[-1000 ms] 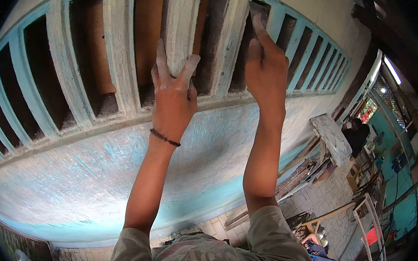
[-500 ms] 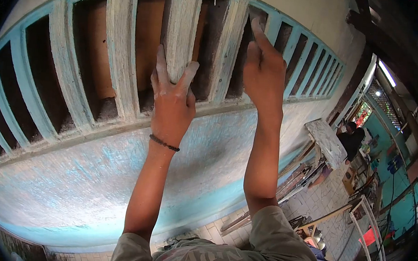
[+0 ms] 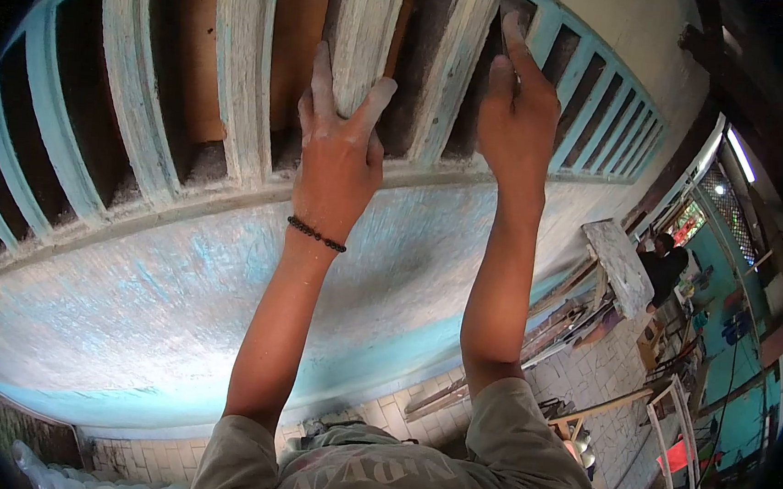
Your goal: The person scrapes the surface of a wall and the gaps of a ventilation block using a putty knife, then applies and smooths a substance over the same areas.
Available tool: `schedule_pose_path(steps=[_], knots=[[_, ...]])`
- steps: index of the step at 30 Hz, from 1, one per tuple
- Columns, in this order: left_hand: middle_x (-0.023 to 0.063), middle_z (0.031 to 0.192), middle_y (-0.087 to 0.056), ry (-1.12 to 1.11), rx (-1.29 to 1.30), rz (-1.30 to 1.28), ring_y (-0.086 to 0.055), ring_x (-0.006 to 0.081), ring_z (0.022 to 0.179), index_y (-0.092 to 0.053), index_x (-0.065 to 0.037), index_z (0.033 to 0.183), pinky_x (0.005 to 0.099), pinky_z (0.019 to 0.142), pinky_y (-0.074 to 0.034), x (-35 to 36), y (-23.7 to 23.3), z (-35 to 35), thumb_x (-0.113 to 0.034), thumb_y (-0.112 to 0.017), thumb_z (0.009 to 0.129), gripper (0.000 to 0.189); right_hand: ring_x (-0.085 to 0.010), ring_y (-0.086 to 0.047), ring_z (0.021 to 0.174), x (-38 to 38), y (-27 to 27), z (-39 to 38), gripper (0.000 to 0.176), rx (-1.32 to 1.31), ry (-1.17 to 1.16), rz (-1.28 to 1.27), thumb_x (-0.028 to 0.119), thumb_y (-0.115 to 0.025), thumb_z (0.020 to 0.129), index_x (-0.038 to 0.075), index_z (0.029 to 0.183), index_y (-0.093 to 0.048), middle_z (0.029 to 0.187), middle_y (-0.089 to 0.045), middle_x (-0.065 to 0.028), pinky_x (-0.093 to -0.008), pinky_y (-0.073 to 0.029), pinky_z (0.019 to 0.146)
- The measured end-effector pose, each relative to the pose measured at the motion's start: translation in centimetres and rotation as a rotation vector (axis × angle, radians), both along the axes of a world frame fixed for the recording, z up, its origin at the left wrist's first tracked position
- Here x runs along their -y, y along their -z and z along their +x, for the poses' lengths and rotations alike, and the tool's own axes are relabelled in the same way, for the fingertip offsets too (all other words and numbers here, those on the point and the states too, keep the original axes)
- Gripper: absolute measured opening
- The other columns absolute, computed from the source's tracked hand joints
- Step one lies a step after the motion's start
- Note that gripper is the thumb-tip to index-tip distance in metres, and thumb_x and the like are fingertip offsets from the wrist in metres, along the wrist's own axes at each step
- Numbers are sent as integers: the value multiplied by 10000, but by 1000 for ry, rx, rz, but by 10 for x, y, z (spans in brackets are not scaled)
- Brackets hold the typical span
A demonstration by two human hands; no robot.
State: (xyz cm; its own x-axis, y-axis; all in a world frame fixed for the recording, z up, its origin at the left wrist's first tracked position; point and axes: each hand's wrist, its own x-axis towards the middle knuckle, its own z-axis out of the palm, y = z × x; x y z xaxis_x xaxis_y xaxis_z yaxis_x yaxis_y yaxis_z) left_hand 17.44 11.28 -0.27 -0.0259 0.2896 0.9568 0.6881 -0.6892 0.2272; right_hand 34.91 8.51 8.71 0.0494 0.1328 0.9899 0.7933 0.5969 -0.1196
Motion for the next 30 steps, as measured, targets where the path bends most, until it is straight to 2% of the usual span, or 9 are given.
schedule_pose_path(steps=[2, 4, 7, 8, 11, 15, 23, 27, 30], knots=[[334, 1697, -240, 4, -7, 1, -434, 585, 1445, -617, -231, 1449, 600, 1175, -432, 1, 2, -1, 90, -717, 797, 733, -176, -538, 550, -1, 2, -1, 433, -39, 22, -45, 100, -545, 1056, 41, 1471, -654, 742, -658, -155, -360, -491, 626], [335, 1698, -234, -23, -10, 6, -437, 584, 1442, -619, -233, 1449, 599, 1178, -433, 1, 2, 0, 87, -720, 797, 734, -114, -522, 626, -3, -4, 3, 474, -73, 36, -110, 179, -555, 1067, 104, 1530, -625, 964, -765, -136, -324, -497, 677], [330, 1700, -232, -11, -6, -20, -436, 579, 1445, -620, -237, 1453, 598, 1182, -435, 4, 0, -1, 87, -724, 792, 743, -91, -503, 608, 1, -5, -3, 478, -54, 24, -102, 175, -557, 1061, 115, 1530, -628, 839, -721, -103, -313, -479, 638], [327, 1702, -232, -12, -1, -22, -436, 576, 1446, -622, -237, 1451, 596, 1182, -436, 4, 0, -1, 86, -728, 787, 745, -182, -541, 517, 2, -2, -2, 424, -34, 16, -116, 76, -529, 1050, 16, 1445, -671, 631, -610, -142, -368, -488, 598], [320, 1705, -232, -12, 4, -17, -438, 568, 1446, -628, -238, 1442, 594, 1183, -439, 2, -1, 0, 84, -738, 775, 749, -73, -485, 590, 2, 2, 1, 488, -72, -18, -147, 175, -559, 1054, 122, 1535, -624, 706, -632, -65, -298, -464, 613], [325, 1702, -231, -5, 7, -19, -459, 566, 1427, -634, -239, 1429, 594, 1184, -443, 3, 1, 0, 78, -747, 765, 745, -74, -489, 564, -8, -4, 0, 475, -20, -34, -14, 178, -550, 1063, 120, 1527, -632, 691, -640, -60, -304, -468, 597], [329, 1703, -226, 18, 15, -23, -467, 583, 1402, -644, -231, 1408, 602, 1155, -468, 3, -1, 0, 80, -746, 755, 730, -71, -505, 540, -12, 1, -6, 475, -84, -41, -48, 177, -529, 1082, 110, 1545, -611, 831, -732, -66, -298, -476, 594], [327, 1704, -228, 5, 13, -57, -451, 591, 1417, -646, -229, 1407, 600, 1158, -460, 7, 0, 1, 80, -742, 756, 727, -172, -626, 586, -16, 8, -2, 426, -17, 35, 18, 73, -533, 1063, 24, 1468, -656, 812, -736, -181, -338, -520, 624], [323, 1708, -215, -5, 2, -41, -437, 612, 1411, -637, -239, 1408, 604, 1119, -496, 6, -3, 0, 99, -716, 757, 738, -174, -613, 557, -26, -1, 0, 428, -42, 22, 24, 51, -537, 1056, 28, 1465, -661, 735, -688, -162, -344, -501, 583]])
